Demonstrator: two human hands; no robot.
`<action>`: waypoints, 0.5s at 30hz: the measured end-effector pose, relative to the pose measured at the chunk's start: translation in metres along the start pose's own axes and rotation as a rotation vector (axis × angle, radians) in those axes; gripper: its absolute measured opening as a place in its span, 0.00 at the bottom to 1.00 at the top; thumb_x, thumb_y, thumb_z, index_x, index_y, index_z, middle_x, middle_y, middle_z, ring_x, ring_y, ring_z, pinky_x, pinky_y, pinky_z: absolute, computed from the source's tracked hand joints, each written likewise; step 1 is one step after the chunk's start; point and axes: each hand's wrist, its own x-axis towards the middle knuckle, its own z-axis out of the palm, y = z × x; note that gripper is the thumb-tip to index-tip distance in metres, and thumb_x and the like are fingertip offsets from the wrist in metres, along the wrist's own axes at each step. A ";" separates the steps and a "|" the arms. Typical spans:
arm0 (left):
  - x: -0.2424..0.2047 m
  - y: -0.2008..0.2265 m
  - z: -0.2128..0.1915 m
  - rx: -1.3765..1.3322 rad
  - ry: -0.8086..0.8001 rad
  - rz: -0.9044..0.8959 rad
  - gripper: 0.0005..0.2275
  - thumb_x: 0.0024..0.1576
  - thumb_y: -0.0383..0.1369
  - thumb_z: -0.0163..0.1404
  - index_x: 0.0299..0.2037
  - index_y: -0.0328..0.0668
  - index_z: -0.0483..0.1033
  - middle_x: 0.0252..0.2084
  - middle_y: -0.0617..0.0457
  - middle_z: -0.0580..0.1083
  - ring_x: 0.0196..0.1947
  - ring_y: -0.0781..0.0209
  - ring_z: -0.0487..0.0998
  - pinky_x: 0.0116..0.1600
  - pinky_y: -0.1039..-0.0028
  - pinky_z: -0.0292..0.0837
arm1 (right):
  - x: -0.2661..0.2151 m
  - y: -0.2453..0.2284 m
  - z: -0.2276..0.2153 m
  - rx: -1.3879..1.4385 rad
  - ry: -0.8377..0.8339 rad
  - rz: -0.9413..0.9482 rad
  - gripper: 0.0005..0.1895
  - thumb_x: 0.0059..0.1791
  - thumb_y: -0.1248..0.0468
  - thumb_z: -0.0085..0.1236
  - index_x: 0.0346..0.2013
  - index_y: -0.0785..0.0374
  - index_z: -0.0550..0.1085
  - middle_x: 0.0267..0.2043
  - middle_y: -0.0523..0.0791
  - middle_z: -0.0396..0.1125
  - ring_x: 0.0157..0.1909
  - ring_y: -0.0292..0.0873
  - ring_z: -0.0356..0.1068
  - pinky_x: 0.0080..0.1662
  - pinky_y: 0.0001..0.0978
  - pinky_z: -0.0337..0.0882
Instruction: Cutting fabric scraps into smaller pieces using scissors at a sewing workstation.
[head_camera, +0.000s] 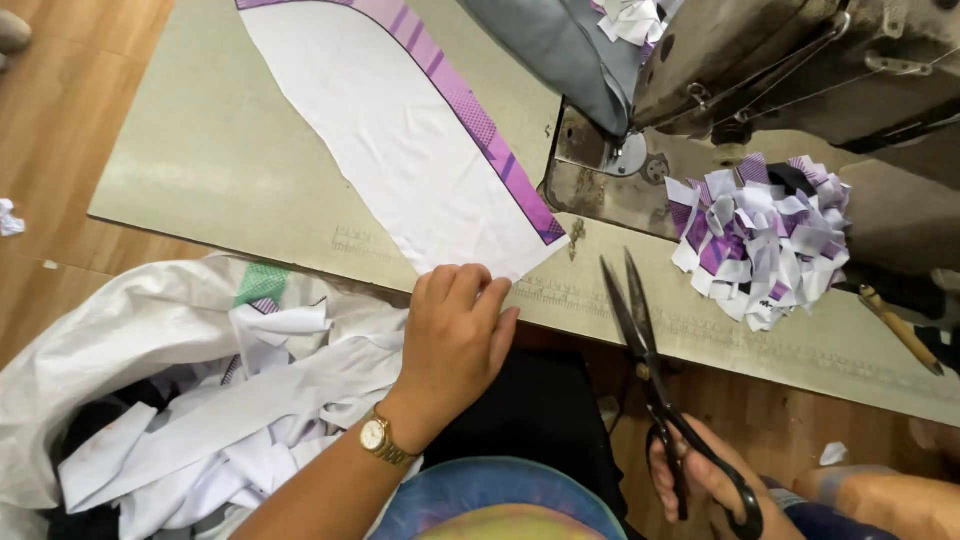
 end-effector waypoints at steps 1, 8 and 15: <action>-0.002 0.002 0.001 -0.005 0.001 -0.002 0.09 0.64 0.33 0.56 0.48 0.37 0.77 0.45 0.45 0.71 0.42 0.44 0.68 0.47 0.54 0.65 | -0.002 0.000 0.003 -0.003 0.005 0.002 0.28 0.53 0.51 0.56 0.51 0.77 0.74 0.32 0.60 0.63 0.29 0.60 0.64 0.33 0.54 0.64; -0.011 0.007 0.004 -0.027 0.020 0.014 0.09 0.64 0.30 0.54 0.51 0.36 0.77 0.47 0.44 0.71 0.44 0.43 0.69 0.50 0.53 0.65 | 0.000 -0.023 0.033 -0.134 -0.285 -0.023 0.21 0.55 0.53 0.61 0.47 0.72 0.74 0.33 0.53 0.65 0.31 0.50 0.67 0.38 0.42 0.69; -0.021 0.004 0.005 -0.068 0.027 0.024 0.14 0.64 0.29 0.54 0.58 0.32 0.76 0.50 0.41 0.71 0.47 0.40 0.71 0.55 0.50 0.67 | 0.031 -0.022 0.044 -0.219 -0.521 -0.239 0.26 0.54 0.46 0.64 0.44 0.68 0.71 0.29 0.47 0.66 0.25 0.42 0.69 0.30 0.35 0.71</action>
